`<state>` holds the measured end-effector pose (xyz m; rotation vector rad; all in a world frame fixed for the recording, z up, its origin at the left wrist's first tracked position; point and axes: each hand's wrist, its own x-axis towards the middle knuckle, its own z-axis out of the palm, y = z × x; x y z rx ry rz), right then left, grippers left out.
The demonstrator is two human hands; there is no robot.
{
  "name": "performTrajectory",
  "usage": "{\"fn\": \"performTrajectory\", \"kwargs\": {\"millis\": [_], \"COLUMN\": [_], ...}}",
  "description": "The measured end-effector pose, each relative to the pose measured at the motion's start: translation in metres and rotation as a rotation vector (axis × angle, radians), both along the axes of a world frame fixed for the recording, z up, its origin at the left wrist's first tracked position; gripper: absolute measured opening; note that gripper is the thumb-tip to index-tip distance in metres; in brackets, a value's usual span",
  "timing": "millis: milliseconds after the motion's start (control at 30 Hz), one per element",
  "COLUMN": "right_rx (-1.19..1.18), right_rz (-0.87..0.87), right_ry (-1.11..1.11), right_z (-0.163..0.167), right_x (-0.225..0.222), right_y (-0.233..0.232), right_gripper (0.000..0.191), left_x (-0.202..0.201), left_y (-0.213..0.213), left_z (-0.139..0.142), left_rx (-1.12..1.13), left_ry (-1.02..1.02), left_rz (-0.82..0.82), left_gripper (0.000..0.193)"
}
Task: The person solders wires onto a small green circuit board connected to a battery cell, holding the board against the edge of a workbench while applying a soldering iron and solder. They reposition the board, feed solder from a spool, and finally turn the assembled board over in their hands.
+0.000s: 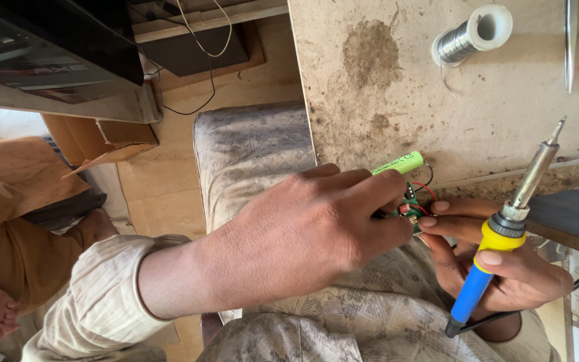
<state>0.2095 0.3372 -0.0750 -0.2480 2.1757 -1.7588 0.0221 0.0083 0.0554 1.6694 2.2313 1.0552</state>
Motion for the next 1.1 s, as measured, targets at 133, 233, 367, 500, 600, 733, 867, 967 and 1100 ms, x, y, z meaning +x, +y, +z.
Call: {"fn": "performTrajectory", "kwargs": {"millis": [133, 233, 367, 500, 600, 733, 867, 967, 1100], "right_rx": [-0.166, -0.215, 0.078, -0.149, 0.043, -0.142, -0.342, -0.384, -0.190], "right_rz": [-0.051, -0.064, -0.028, -0.085, -0.009, -0.126, -0.168, -0.196, -0.218], "right_ry": [-0.153, -0.215, 0.233, -0.012, 0.093, 0.077, -0.300, -0.337, -0.014], "right_z": [0.008, 0.014, 0.016, 0.016, 0.015, 0.014, 0.019, 0.017, 0.013], "right_x": [-0.008, -0.012, -0.014, -0.012, -0.009, -0.007, -0.008, -0.007, -0.003], "right_y": [0.000, -0.006, -0.018, -0.021, -0.020, -0.017, -0.009, -0.011, -0.015], "right_gripper": [0.046, 0.048, 0.030, 0.040, 0.041, 0.034, 0.047, 0.050, 0.045], "left_x": [-0.003, -0.006, -0.011, -0.014, -0.017, -0.021, -0.023, -0.023, -0.026], "left_y": [0.002, 0.002, 0.003, 0.004, 0.003, -0.001, -0.004, -0.004, -0.006], "left_z": [-0.002, -0.003, -0.006, -0.010, -0.012, -0.014, -0.017, -0.017, -0.017], "left_rx": [0.042, 0.054, 0.062, 0.097, 0.104, 0.122, 0.126, 0.119, 0.111], "left_ry": [0.097, 0.131, 0.138, 0.136, 0.109, 0.038, 0.012, 0.000, -0.009], "left_rz": [-0.007, -0.037, -0.080, -0.106, -0.131, -0.156, -0.191, -0.197, -0.190], "left_gripper": [0.016, 0.013, 0.015, 0.023, 0.022, 0.030, 0.030, 0.032, 0.029]}}
